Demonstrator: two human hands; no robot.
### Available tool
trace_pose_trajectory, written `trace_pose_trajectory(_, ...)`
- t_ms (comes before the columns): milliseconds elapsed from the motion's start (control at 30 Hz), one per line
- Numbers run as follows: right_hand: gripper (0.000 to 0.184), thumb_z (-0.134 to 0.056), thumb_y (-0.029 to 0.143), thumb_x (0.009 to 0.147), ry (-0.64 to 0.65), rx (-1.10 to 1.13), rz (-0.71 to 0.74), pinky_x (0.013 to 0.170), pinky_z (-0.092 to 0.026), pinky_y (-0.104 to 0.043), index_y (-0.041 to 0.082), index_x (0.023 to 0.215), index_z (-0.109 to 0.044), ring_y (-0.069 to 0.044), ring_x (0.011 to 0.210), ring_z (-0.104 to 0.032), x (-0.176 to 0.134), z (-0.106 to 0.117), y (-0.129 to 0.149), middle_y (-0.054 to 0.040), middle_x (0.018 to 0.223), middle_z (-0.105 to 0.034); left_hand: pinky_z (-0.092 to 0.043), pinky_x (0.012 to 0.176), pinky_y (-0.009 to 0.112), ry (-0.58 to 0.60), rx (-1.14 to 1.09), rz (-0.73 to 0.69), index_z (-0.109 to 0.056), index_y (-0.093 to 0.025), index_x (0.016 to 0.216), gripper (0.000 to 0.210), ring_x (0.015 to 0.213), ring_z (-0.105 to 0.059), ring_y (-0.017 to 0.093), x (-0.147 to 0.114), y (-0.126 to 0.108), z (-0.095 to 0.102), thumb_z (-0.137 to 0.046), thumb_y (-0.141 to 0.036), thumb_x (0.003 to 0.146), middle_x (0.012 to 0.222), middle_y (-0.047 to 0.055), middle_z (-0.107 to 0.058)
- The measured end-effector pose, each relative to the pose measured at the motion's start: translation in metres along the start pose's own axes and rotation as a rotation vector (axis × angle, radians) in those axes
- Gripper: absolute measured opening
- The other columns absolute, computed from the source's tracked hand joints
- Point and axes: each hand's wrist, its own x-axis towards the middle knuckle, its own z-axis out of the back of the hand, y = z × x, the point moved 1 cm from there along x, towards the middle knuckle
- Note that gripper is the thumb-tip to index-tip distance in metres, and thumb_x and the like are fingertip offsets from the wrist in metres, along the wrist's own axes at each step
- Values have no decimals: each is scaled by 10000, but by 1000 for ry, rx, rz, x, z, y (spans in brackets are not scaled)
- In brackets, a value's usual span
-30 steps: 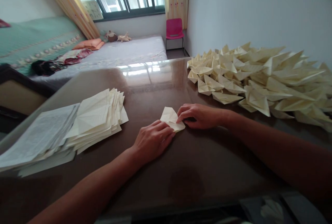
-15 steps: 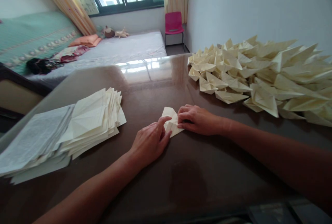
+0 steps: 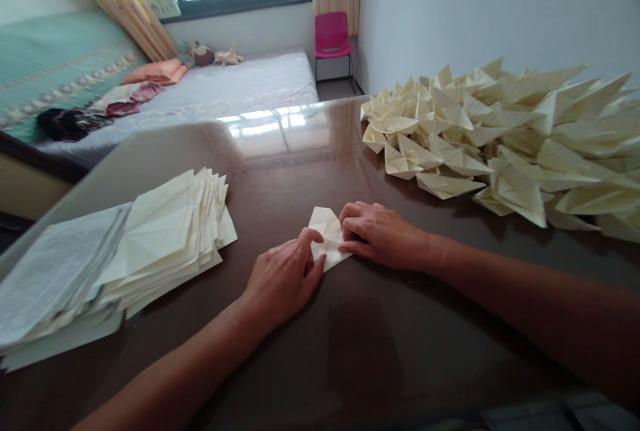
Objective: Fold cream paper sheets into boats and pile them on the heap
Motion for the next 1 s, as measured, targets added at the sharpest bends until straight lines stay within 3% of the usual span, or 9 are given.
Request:
trace_pose_trajectory(500, 239, -566, 402, 892, 10, -63, -42, 751, -388, -301, 179, 826, -623, -186, 948, -539, 0, 1, 6, -42, 1041, -605, -387, 544, 259, -47, 83, -5, -475, -245, 1065, 183, 606, -602, 153, 0, -1, 1, -451, -346, 915, 685, -60, -612)
trace_pose_trajectory(600, 254, -565, 422, 888, 11, -67, -52, 744, -390, -301, 182, 831, -621, -185, 933, -543, 0, 1, 6, -46, 1041, -603, -466, 634, 298, -144, 199, -77, -531, -233, 1075, 202, 790, -640, 198, -1, -4, 3, -456, -330, 916, 842, 3, -665)
trace_pose_trajectory(700, 247, -551, 410, 896, 4, -82, -43, 749, -395, -302, 181, 842, -624, -189, 936, -542, 0, 1, 7, -53, 1043, -603, -459, 927, 362, -244, 268, -271, -536, -212, 1213, 303, 1160, -543, 235, -3, -9, 2, -443, -286, 934, 1194, 65, -630)
trace_pose_trajectory(800, 194, -547, 355, 898, -5, -90, -34, 764, -399, -301, 181, 863, -625, -191, 947, -541, -1, 0, 7, -55, 1044, -604, -318, 1107, 381, -153, 281, -392, -386, -159, 1400, 497, 1353, -366, 232, -4, -10, -5, -420, -372, 952, 1434, 100, -454)
trace_pose_trajectory(900, 179, -559, 344, 885, -13, -81, -33, 762, -405, -297, 183, 839, -624, -189, 935, -545, -2, -1, 6, -53, 1028, -604, -252, 1142, 375, -23, 293, -404, -252, -120, 1468, 684, 1410, -264, 226, -6, -6, -10, -373, -532, 936, 1513, 128, -317)
trace_pose_trajectory(1000, 173, -564, 332, 882, -24, -9, -4, 747, -417, -281, 179, 837, -631, -174, 898, -559, -2, 2, 0, -56, 1006, -604, -200, 1156, 371, 52, 297, -401, -205, -135, 1485, 711, 1435, -191, 214, -8, -2, -9, -323, -570, 936, 1540, 119, -247)
